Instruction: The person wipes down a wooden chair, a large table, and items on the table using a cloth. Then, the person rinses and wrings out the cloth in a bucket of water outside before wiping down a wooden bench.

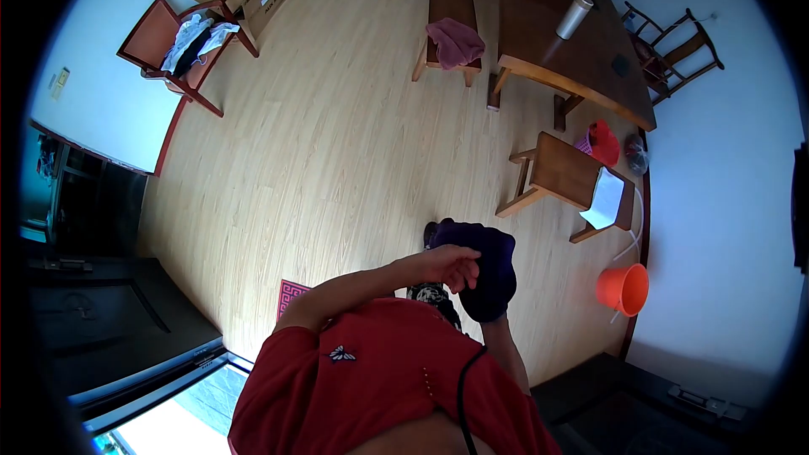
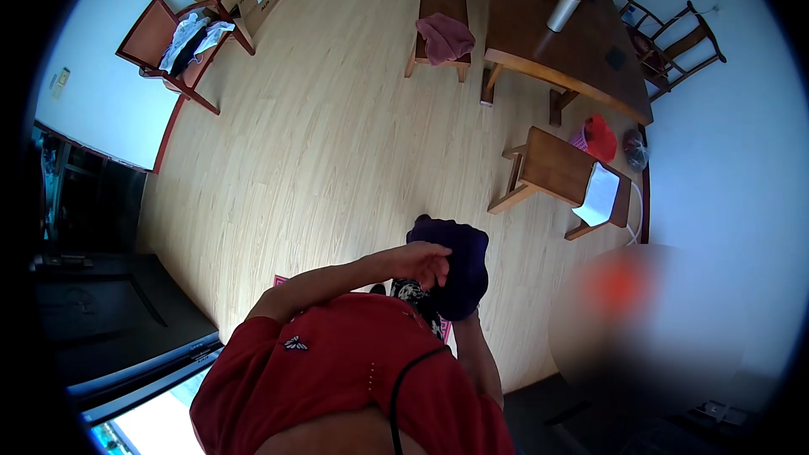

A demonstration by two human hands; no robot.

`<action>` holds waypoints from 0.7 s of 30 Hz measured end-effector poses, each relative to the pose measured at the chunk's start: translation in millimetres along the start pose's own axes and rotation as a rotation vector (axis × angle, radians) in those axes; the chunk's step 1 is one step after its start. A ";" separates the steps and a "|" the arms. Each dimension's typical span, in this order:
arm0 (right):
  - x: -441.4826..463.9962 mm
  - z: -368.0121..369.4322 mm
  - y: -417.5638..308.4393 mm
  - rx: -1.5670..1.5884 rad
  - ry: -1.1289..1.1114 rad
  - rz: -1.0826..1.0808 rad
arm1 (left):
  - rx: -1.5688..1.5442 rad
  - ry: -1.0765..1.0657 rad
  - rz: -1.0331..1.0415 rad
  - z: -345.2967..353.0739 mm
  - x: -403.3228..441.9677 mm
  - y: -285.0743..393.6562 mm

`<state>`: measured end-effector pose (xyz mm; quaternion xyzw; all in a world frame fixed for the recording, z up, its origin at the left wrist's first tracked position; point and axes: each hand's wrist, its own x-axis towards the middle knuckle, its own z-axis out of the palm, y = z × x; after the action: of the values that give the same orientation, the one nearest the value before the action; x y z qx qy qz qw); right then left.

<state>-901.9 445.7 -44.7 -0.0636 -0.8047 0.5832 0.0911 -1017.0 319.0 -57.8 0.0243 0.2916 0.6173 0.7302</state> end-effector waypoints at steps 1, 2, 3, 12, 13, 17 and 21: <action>15.0 2.3 25.9 0.428 -0.037 0.059 | -0.007 0.004 0.002 -1.5 3.3 13.1; 45.3 0.9 38.5 0.857 -0.077 0.097 | 0.070 0.122 0.027 -2.8 3.6 40.2; 64.3 0.1 47.2 0.980 -0.084 0.126 | 0.137 0.243 0.046 -4.6 2.3 61.4; 242.6 -54.9 -25.0 0.472 -0.154 0.087 | 0.831 1.148 0.440 -134.9 -48.0 121.9; 257.3 -55.0 -30.4 0.473 -0.171 0.084 | 0.458 1.117 0.348 -145.3 -60.1 131.2; 314.1 -35.4 -19.4 0.721 -0.223 0.053 | 0.785 1.380 0.058 -192.3 -93.3 133.8; 352.2 -6.5 -37.0 0.565 -0.173 -0.030 | 0.807 1.328 0.044 -238.4 -101.5 165.4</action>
<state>-1243.9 513.6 17.9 0.0261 -0.6162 0.7859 0.0447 -1279.3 187.9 -149.8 -0.0809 0.8695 0.3630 0.3249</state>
